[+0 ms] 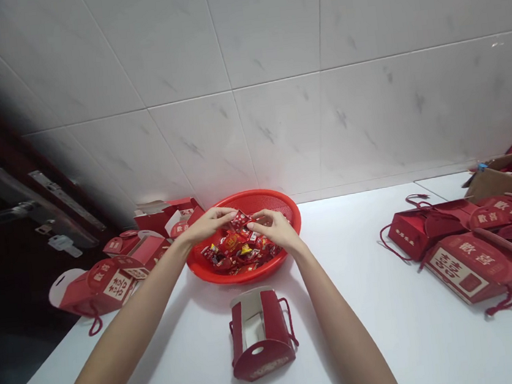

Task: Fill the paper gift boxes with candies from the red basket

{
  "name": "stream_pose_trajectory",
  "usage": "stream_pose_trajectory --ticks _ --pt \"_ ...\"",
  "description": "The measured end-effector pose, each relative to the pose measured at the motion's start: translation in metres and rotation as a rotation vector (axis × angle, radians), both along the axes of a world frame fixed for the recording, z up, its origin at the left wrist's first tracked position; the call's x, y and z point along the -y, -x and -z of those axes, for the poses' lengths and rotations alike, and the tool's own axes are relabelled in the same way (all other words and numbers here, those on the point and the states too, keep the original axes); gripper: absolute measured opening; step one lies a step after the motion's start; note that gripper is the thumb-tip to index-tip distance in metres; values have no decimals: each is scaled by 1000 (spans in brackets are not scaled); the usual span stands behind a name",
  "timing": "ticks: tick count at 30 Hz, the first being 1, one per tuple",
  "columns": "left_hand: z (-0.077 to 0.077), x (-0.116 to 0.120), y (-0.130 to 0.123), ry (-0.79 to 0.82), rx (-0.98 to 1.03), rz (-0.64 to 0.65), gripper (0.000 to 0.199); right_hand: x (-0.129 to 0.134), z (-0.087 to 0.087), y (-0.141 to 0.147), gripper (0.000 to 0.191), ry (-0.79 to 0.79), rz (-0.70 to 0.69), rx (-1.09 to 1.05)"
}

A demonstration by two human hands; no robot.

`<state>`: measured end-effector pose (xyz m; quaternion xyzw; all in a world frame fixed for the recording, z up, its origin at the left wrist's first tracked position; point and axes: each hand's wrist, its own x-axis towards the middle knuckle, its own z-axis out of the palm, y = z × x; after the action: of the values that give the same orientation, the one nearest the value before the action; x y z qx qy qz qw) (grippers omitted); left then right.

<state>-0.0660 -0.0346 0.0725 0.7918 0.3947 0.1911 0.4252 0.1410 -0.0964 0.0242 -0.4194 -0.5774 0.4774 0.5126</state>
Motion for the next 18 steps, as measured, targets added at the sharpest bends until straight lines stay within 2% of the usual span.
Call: stream_pose_trajectory --ticks 6,11,14,18 --pt "18 0 -31 -11 145 22 50 2 -4 0 39 5 29 -181" --pt "15 -7 -24 27 187 10 59 -3 -1 -1 39 6 127 -315" --pt "10 -15 -6 -49 -10 -76 57 -6 1 0 37 25 232 -375" --pt "17 -25 11 -140 -507 -122 53 -8 2 1 31 43 319 -384"
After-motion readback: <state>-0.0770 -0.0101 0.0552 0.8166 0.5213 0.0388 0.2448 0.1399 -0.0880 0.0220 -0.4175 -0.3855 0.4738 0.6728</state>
